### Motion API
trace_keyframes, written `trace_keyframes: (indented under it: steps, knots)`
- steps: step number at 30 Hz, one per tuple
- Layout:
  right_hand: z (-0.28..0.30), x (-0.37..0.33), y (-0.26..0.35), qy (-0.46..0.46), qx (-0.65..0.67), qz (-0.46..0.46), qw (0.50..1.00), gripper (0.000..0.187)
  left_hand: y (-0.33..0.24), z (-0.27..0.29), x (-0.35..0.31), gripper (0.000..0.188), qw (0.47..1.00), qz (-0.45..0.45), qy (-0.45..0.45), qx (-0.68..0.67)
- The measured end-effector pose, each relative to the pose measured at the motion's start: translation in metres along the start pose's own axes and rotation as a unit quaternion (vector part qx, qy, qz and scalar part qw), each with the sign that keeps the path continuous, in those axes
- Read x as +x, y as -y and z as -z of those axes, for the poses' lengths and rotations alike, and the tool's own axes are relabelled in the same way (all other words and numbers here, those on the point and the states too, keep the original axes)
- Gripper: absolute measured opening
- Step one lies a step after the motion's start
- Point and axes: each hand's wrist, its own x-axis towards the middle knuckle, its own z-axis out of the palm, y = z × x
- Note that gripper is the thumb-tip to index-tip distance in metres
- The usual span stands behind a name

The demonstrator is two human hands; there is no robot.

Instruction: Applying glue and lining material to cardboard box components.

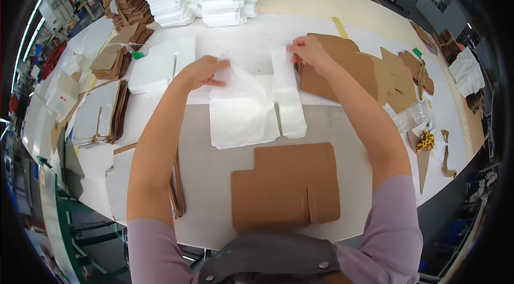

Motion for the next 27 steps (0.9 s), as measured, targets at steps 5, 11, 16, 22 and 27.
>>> trace_keyframes:
  steps: [5, 11, 16, 22, 27]
  knots:
    - [0.008, 0.029, 0.030, -0.175, 0.404, 0.198, 0.876, 0.014, -0.040, 0.018, 0.024, 0.039, 0.934, -0.281, -0.124, -0.184]
    - [0.009, -0.086, -0.005, -0.003, 0.104, 0.239, 0.965, 0.025, 0.006, -0.005, -0.050, 0.029, 0.951, -0.286, -0.058, 0.097]
    - [-0.001, -0.158, -0.078, 0.037, -0.039, 0.269, 0.962, 0.030, 0.054, -0.047, -0.122, 0.025, 0.964, -0.228, 0.044, 0.131]
    - [-0.003, -0.165, -0.067, -0.026, -0.126, 0.389, 0.912, 0.020, 0.091, -0.059, -0.117, 0.019, 0.953, -0.275, -0.088, 0.095]
    - [-0.010, -0.137, -0.068, 0.017, 0.038, 0.032, 0.999, 0.030, 0.069, -0.058, -0.103, 0.034, 0.979, -0.060, -0.142, 0.132]
